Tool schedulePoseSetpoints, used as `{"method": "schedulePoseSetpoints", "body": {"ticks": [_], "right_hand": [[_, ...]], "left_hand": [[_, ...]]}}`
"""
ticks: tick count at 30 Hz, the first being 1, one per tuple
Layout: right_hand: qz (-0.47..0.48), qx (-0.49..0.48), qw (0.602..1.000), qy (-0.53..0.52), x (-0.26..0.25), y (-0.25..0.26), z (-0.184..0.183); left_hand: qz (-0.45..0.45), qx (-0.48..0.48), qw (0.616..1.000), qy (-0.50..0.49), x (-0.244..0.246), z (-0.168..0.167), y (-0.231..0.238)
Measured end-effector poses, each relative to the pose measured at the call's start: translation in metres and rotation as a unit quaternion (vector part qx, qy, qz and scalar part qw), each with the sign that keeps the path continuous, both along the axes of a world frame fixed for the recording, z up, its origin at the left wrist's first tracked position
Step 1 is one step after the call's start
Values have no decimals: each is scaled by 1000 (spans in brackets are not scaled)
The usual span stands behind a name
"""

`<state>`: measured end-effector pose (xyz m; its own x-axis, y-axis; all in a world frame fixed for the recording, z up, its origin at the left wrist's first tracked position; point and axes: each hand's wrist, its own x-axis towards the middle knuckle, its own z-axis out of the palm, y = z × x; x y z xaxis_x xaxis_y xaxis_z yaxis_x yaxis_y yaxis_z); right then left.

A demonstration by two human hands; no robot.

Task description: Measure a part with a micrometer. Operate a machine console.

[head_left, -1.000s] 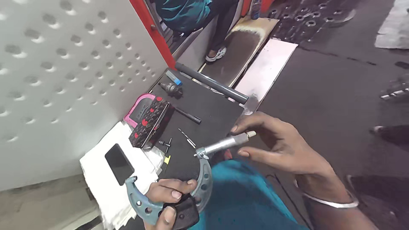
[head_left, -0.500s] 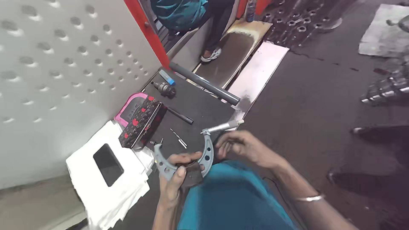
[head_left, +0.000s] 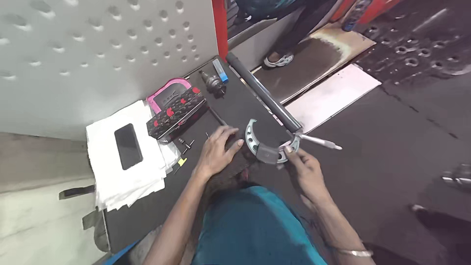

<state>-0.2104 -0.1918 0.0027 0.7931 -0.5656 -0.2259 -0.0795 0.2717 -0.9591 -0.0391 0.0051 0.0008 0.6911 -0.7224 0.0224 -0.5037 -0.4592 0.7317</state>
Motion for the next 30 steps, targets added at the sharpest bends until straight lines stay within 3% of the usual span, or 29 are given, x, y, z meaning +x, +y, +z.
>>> {"method": "schedulePoseSetpoints", "body": {"ticks": [4,8,14,18,24,30], "right_hand": [[-33,-11,999,19,13,-17,-2],[-28,-23,999,27,34,-8,-7],[1,-47,998,35,83,26,-27],[-23,-8,999,29,109,46,-33],[-30,45,995,78,132,74,-33],[24,-1,979,201,139,75,-26]], "left_hand": [[-35,175,977,-115,22,-23,-9],[-10,213,964,-161,21,-22,10],[71,127,977,-158,17,-7,65],[99,35,986,-132,5,-2,106],[26,-69,995,-62,-42,-24,153],[-46,-90,994,-43,-63,-66,168]]}}
